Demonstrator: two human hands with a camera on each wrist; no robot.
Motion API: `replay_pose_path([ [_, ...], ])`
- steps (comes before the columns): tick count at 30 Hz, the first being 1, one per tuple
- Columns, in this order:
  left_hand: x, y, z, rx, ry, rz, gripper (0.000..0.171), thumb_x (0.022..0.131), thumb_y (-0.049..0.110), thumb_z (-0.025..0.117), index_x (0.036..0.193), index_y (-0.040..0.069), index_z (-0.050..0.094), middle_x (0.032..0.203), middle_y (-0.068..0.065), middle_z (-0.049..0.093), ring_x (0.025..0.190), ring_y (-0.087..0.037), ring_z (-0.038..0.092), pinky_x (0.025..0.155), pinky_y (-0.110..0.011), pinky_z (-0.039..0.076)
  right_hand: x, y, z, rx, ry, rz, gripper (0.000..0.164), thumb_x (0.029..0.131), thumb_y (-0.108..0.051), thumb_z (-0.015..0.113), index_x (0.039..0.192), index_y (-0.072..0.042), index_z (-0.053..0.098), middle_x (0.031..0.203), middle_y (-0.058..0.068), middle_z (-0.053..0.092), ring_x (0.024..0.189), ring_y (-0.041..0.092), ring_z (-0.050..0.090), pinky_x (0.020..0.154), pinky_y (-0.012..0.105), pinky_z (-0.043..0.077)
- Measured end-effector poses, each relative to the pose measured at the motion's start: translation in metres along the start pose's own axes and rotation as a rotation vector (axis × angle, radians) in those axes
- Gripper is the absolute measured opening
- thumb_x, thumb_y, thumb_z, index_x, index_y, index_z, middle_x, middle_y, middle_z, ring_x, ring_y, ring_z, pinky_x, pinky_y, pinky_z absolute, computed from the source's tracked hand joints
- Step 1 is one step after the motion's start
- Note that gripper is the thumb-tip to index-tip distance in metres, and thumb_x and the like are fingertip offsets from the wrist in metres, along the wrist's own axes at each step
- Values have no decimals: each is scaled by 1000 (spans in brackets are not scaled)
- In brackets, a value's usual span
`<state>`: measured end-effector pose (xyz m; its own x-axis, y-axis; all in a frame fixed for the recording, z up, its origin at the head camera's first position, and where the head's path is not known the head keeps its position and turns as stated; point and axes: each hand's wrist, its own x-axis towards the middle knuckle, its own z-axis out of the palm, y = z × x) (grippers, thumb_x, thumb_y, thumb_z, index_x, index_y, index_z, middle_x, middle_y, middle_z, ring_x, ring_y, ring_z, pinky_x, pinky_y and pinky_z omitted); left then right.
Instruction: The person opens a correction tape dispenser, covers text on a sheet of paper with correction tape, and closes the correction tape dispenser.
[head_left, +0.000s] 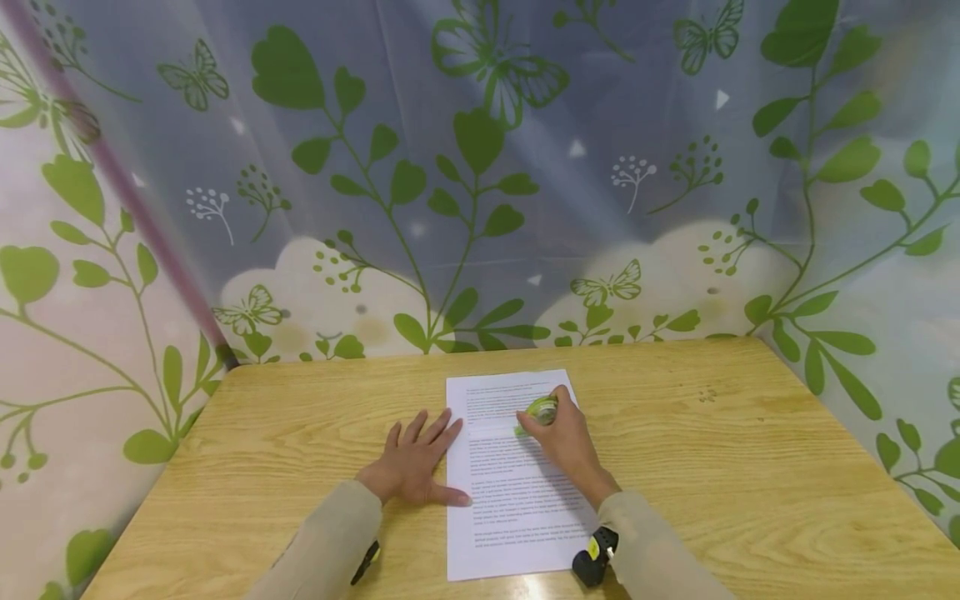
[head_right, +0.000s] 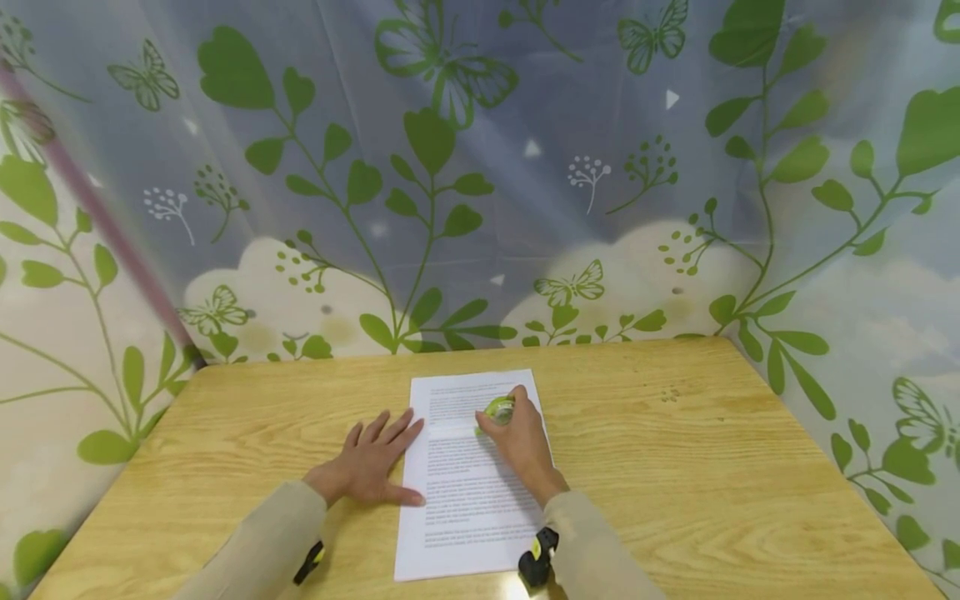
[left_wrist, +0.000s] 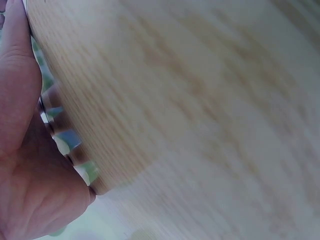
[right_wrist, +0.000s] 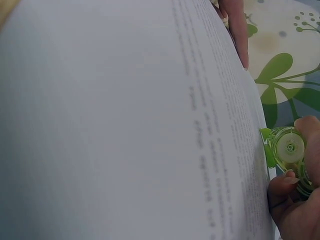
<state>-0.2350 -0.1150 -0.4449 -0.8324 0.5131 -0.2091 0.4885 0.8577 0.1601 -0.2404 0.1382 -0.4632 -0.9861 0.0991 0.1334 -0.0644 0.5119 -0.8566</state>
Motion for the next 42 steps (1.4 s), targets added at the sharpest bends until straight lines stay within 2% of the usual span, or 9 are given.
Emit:
replay_pose_path([
  [42,0,0,1,-20,4,10,111,70,80,56,155,21,16,160,-4,7,143,-38,3,106,-63,6,0,6,-13,-5,10,34,43,85,-28,74,102,-5,42,88,10,56,71,17,55,60,29,47],
])
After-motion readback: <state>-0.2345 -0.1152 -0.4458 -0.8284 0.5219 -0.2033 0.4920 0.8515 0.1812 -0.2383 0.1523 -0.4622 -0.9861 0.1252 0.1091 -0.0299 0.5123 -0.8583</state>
